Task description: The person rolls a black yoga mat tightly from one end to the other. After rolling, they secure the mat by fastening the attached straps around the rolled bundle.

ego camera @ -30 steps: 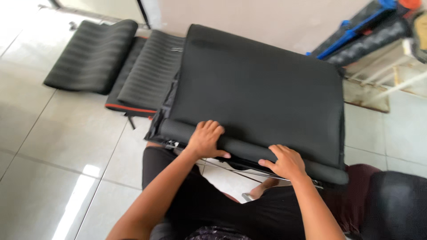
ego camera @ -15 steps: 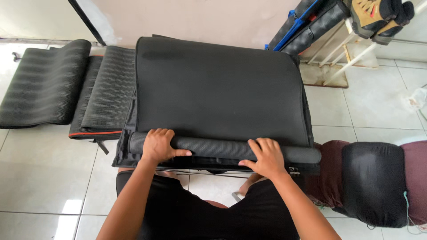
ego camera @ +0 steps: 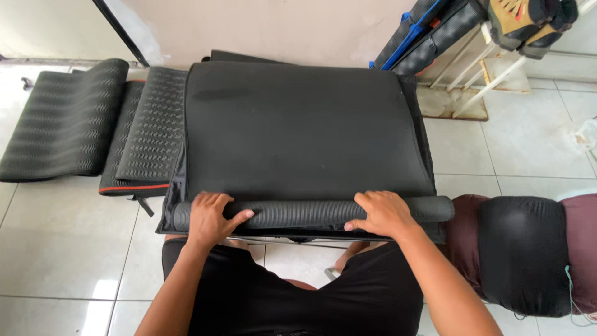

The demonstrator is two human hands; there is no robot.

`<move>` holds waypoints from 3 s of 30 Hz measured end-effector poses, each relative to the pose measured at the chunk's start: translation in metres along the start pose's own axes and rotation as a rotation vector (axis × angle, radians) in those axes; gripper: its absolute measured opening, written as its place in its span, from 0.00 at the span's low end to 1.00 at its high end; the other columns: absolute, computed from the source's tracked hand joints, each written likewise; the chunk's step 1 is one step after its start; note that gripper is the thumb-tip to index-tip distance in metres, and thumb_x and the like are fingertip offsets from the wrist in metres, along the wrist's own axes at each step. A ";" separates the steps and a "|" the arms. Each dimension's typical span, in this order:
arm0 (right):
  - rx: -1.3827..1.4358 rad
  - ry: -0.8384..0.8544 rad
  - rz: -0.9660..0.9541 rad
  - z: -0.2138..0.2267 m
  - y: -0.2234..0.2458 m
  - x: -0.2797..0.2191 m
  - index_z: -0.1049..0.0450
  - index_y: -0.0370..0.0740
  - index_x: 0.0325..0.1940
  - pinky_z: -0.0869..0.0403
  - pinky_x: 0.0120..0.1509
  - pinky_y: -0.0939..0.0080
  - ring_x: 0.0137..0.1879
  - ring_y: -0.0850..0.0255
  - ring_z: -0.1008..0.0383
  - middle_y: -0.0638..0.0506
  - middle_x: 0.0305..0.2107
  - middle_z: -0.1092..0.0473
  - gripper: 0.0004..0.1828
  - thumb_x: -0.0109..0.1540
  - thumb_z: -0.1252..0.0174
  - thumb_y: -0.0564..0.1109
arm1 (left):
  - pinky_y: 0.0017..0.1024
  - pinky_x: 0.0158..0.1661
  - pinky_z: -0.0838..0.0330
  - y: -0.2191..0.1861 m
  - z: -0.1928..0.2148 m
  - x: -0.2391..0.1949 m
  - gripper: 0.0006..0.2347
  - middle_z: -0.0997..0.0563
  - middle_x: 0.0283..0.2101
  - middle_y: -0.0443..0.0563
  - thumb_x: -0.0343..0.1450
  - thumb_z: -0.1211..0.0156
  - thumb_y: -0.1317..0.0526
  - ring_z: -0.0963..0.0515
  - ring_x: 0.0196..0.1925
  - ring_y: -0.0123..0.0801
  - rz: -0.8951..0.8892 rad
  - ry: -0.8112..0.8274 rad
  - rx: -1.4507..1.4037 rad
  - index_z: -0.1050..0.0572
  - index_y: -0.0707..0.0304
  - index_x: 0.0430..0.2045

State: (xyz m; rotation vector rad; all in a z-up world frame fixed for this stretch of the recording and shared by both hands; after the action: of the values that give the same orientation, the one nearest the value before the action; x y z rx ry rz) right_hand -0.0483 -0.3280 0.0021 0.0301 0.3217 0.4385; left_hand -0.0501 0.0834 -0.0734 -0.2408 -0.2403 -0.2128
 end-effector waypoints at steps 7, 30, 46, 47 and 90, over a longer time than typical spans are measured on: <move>0.211 0.335 -0.131 -0.006 0.003 0.024 0.27 0.54 0.34 0.30 0.40 0.58 0.35 0.56 0.24 0.53 0.23 0.28 0.39 0.40 0.39 0.86 | 0.37 0.61 0.38 0.005 0.016 -0.016 0.44 0.25 0.44 0.42 0.43 0.51 0.16 0.26 0.54 0.31 0.020 0.220 0.205 0.27 0.44 0.44; 1.200 -0.830 -0.835 -0.067 -0.084 -0.084 0.29 0.42 0.60 0.31 0.56 0.46 0.63 0.46 0.35 0.40 0.54 0.31 0.20 0.69 0.47 0.55 | 0.29 0.41 0.26 0.025 -0.006 0.000 0.39 0.18 0.28 0.41 0.42 0.46 0.18 0.17 0.37 0.30 0.016 0.043 0.115 0.21 0.53 0.23; 1.357 -0.680 -0.874 -0.086 -0.113 -0.050 0.27 0.46 0.53 0.29 0.30 0.48 0.41 0.48 0.32 0.39 0.46 0.38 0.16 0.61 0.42 0.45 | 0.31 0.42 0.28 0.036 -0.003 -0.018 0.19 0.23 0.22 0.33 0.67 0.50 0.33 0.19 0.32 0.27 0.205 -0.091 0.012 0.24 0.41 0.21; 1.351 -0.692 -0.871 -0.090 -0.115 -0.049 0.26 0.46 0.52 0.30 0.27 0.48 0.39 0.48 0.32 0.40 0.44 0.38 0.15 0.61 0.42 0.45 | 0.37 0.48 0.32 0.034 0.009 -0.022 0.19 0.23 0.30 0.40 0.68 0.47 0.36 0.21 0.37 0.33 0.340 -0.174 0.041 0.23 0.46 0.23; 1.190 -0.970 -0.292 -0.032 -0.123 -0.045 0.57 0.37 0.77 0.30 0.51 0.48 0.56 0.47 0.36 0.28 0.57 0.40 0.53 0.55 0.32 0.37 | 0.33 0.34 0.38 -0.069 0.116 0.099 0.04 0.33 0.24 0.50 0.65 0.51 0.71 0.30 0.27 0.40 -0.492 -0.600 0.280 0.31 0.61 0.26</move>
State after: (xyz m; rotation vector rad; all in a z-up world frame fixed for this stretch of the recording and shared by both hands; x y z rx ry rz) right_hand -0.0460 -0.4600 -0.0265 1.3013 -0.4115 -0.1399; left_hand 0.0033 0.0304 0.0759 0.0454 -0.9210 -0.5886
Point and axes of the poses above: each hand's wrist, its own x-axis towards the middle knuckle, its own z-axis out of the back of the hand, y = z × x, the point moved 2 cm from there along x, towards the middle knuckle
